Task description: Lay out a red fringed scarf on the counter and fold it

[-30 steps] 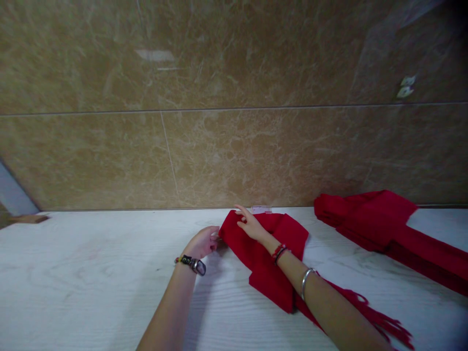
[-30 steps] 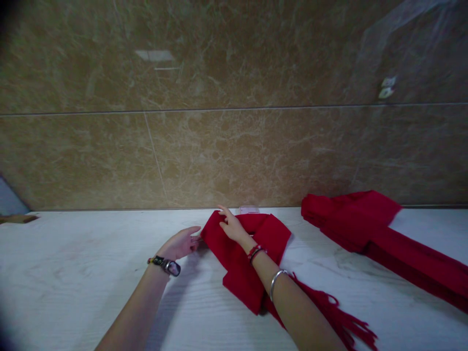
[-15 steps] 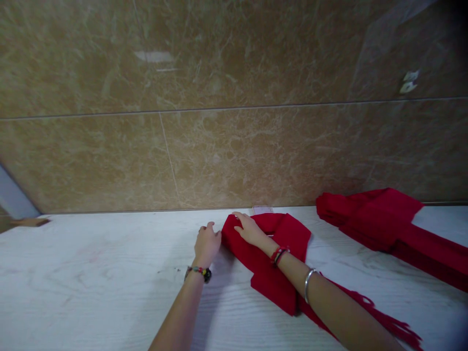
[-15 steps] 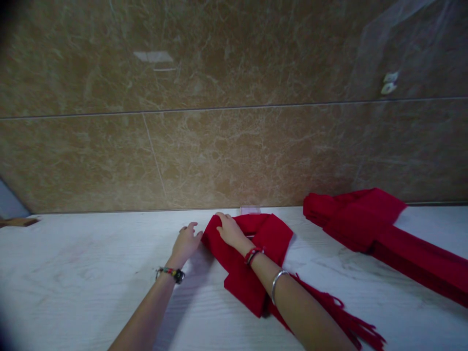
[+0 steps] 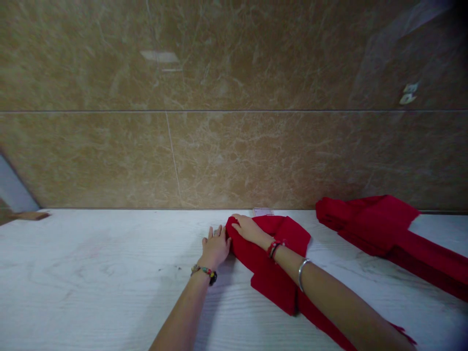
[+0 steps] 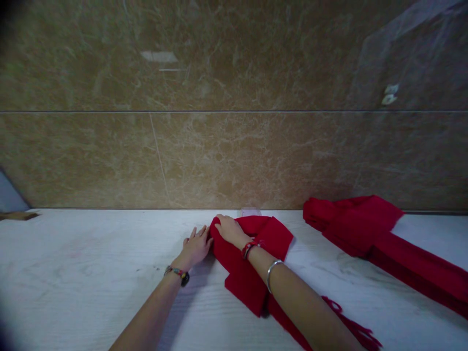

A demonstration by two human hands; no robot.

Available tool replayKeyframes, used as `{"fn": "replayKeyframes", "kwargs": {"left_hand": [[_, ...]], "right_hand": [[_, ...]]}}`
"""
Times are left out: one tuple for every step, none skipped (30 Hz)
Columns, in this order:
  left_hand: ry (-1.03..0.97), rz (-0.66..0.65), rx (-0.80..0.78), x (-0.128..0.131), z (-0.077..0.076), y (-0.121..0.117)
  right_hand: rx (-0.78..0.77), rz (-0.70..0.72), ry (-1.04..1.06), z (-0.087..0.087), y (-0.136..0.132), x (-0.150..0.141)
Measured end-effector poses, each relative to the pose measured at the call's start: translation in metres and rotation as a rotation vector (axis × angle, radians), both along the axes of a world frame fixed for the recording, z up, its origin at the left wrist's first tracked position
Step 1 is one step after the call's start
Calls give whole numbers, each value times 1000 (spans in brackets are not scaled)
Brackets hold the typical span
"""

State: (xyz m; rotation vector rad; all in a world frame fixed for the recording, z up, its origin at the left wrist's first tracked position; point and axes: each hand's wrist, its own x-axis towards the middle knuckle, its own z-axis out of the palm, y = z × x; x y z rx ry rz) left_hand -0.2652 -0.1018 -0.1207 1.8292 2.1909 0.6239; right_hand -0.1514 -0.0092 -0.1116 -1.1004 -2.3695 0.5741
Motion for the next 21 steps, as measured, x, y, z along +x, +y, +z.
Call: {"fn": "replayKeyframes", "kwargs": {"left_hand": [[-22,8,8,0,0,1],[-64,21,13,0,1,3],[-120,38,16,-2,2,5],[-184,58,18,-4,3,7],[-245,80,21,-6,4,10],[-295,102,26,-9,6,13],[-326,120,31,-11,6,15],[-341,127,33,-12,7,17],[-346,127,34,-13,7,18],[-354,132,36,-14,7,19],[-361,137,38,-13,7,19],[-366,143,39,-13,6,18],[-372,149,38,-13,5,18],[-376,155,35,-13,5,17],[-380,160,29,-13,4,17],[-383,166,23,-14,4,16],[-382,174,18,-15,3,16],[-377,183,15,-15,3,15],[-369,193,15,-16,3,15],[-358,202,17,-16,3,14],[-349,212,20,-16,3,14]], "right_hand": [[-35,-29,15,3,7,-6],[-59,-46,23,6,13,-11],[-79,-46,29,8,18,-16],[-109,-39,38,9,22,-19],[-145,-24,48,10,25,-21],[-184,-2,60,10,27,-21],[-222,22,75,9,28,-21],[-257,45,94,8,28,-20],[-288,66,114,6,27,-18],[-316,82,133,5,26,-16],[-341,93,152,3,24,-15],[-360,98,170,1,23,-13],[-375,99,188,0,22,-13],[-383,96,206,-1,21,-13],[-387,92,223,-1,21,-14],[-387,89,237,-1,20,-15],[-387,89,248,-1,20,-17],[-387,92,254,0,21,-18],[-390,97,255,0,21,-19],[-395,105,252,0,21,-20],[-402,112,245,0,21,-20]]}}
